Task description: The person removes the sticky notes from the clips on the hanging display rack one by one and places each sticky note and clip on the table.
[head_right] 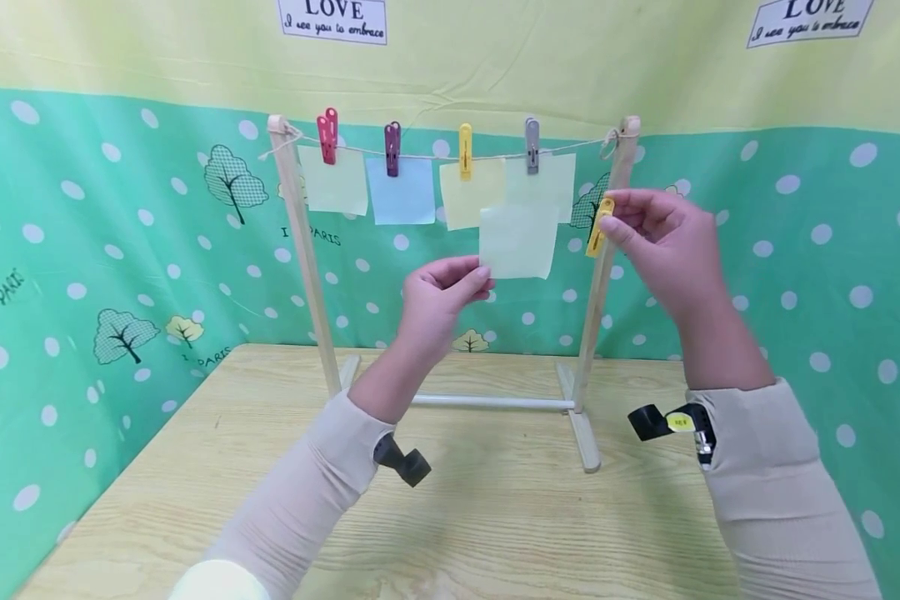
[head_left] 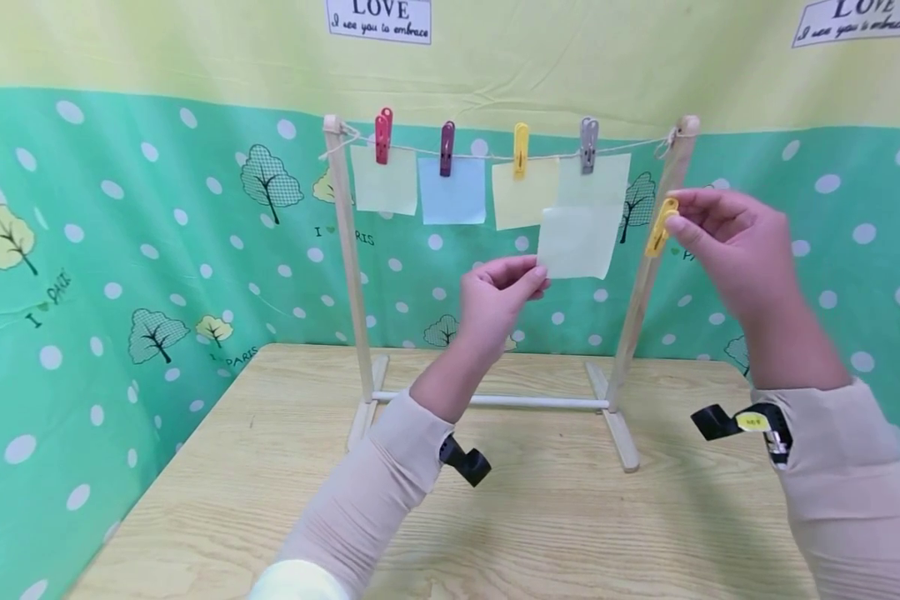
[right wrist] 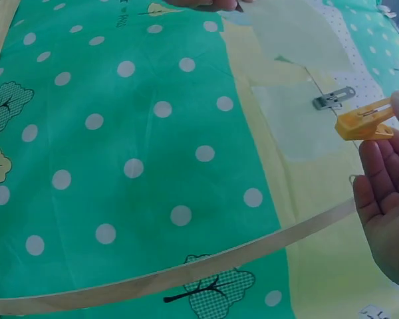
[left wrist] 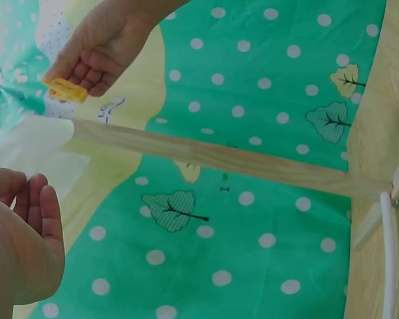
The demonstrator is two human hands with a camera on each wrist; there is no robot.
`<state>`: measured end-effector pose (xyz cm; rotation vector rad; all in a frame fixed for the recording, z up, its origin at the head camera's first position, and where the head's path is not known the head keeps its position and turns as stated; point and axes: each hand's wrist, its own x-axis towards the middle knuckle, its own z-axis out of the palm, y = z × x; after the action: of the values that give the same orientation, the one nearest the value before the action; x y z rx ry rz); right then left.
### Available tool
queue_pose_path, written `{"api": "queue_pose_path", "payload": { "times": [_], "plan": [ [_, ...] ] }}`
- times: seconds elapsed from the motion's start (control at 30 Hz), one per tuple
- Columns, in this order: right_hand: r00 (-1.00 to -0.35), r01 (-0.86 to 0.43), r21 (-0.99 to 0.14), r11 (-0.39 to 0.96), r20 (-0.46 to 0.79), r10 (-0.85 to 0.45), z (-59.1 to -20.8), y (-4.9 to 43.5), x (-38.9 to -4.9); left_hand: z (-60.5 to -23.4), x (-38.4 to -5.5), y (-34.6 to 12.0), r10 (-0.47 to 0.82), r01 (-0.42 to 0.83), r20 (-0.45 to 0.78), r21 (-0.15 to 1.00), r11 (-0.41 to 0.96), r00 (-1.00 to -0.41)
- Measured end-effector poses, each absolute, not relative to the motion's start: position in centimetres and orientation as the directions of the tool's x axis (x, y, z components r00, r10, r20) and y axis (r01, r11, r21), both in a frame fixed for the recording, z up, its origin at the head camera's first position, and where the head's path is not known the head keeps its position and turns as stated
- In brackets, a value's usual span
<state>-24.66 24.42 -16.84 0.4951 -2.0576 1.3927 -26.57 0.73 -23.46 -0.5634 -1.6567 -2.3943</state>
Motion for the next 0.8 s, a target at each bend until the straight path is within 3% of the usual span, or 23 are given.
{"api": "queue_pose_path", "payload": {
  "times": [0.2,0.4,0.8],
  "plan": [
    [-0.75,-0.644,-0.739,0.2,0.661,0.026,-18.5,24.7,-24.1,-24.2,-26.2,-0.7,0.077,0.353,0.395,0.879,-0.32,-0.915],
    [-0.769,-0.622,-0.749,0.229,0.639,0.004,-20.1,25.0,-23.5,-25.2,-26.1,-1.6,0.075,0.342,0.379,0.89,-0.3,-0.922],
    [-0.753,-0.658,-0.751,0.065,0.656,-0.045,-22.9,25.2,-23.1,-27.2,-25.3,-3.3,0.085,0.318,0.351,0.91,-0.264,-0.933]
  ]
}}
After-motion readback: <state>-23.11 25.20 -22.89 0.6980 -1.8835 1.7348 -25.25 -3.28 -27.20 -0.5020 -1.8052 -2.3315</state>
